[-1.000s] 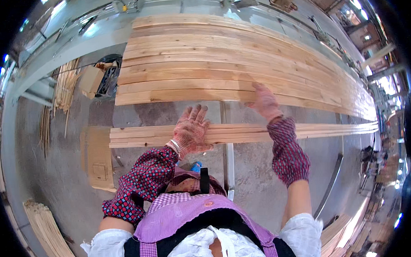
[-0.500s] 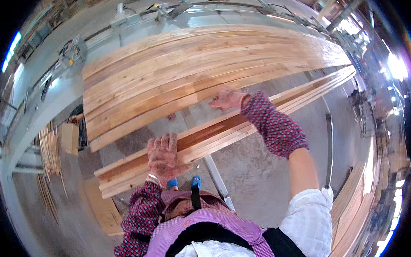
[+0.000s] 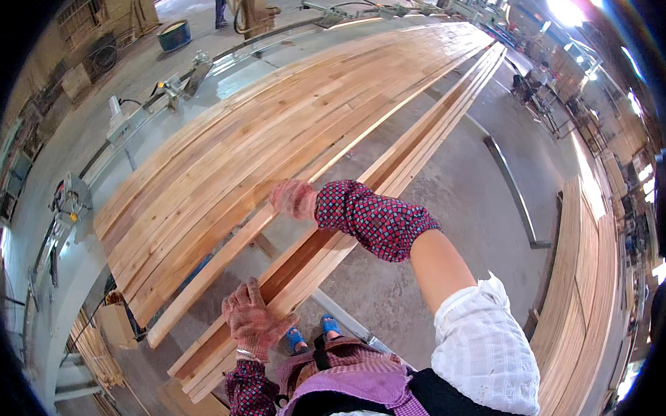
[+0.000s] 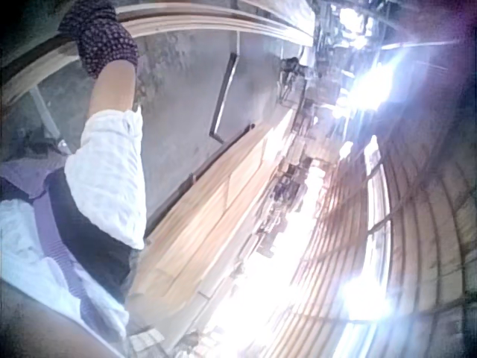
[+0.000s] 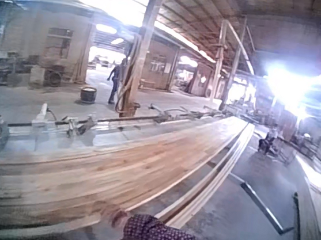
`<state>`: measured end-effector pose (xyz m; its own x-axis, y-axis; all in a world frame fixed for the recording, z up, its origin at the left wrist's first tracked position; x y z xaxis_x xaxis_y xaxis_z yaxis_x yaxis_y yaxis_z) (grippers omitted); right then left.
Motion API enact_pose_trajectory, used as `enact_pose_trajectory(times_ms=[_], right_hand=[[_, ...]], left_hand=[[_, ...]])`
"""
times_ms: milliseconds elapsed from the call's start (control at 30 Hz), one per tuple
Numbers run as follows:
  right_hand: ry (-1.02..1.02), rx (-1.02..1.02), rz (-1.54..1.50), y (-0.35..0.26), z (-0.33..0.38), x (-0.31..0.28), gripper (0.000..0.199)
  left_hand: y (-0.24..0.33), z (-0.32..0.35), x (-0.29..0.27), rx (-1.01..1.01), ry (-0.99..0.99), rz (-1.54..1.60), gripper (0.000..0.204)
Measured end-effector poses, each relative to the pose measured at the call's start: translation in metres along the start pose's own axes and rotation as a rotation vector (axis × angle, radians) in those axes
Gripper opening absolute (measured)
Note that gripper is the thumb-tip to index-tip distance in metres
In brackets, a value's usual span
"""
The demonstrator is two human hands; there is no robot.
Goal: The person picks up wood planks from a stack and places them onto a machine feeder one at a time.
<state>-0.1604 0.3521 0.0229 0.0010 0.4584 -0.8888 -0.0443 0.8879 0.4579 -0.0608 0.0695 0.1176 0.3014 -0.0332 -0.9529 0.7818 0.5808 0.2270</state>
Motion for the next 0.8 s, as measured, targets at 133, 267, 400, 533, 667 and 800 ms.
enact_pose_trajectory(times_ms=[133,267,400,533,667,800], right_hand=[[0.136,-0.150,-0.393,0.006,0.044,-0.089,0.026],[-0.469,-0.119,-0.617,-0.003,0.082,-0.058,0.049],[-0.683,-0.160,-0.605,0.003,0.101,-0.044,0.066],[-0.900,-0.171,-0.652,0.008,0.089,-0.035,0.082],[-0.823,-0.177,-0.626,0.007,0.090,-0.045,0.074],[-0.646,-0.125,-0.580,0.006,0.102,-0.072,0.068]], left_hand=[[-0.004,0.006,-0.006,-0.035,-0.020,-0.016,0.131],[-0.003,0.004,0.001,-0.017,0.013,-0.074,0.135],[0.001,0.001,0.001,-0.020,-0.010,-0.090,0.132],[0.005,0.002,0.002,0.073,0.115,-0.136,0.123],[0.011,0.012,-0.002,0.190,0.285,-0.181,0.115],[0.008,0.017,-0.005,0.142,0.312,-0.190,0.114]])
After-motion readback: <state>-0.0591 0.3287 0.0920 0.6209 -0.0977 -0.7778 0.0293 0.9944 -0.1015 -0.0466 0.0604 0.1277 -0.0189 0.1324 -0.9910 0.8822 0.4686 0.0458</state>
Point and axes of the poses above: each hand's wrist, its own z-axis away from the middle knuckle, its own x-axis out of the palm, y = z × x, the point moved 8 cm from there along -z, towards the middle knuckle, and after that the axes turned 15 degrees about -y, right-handed, at the moved point
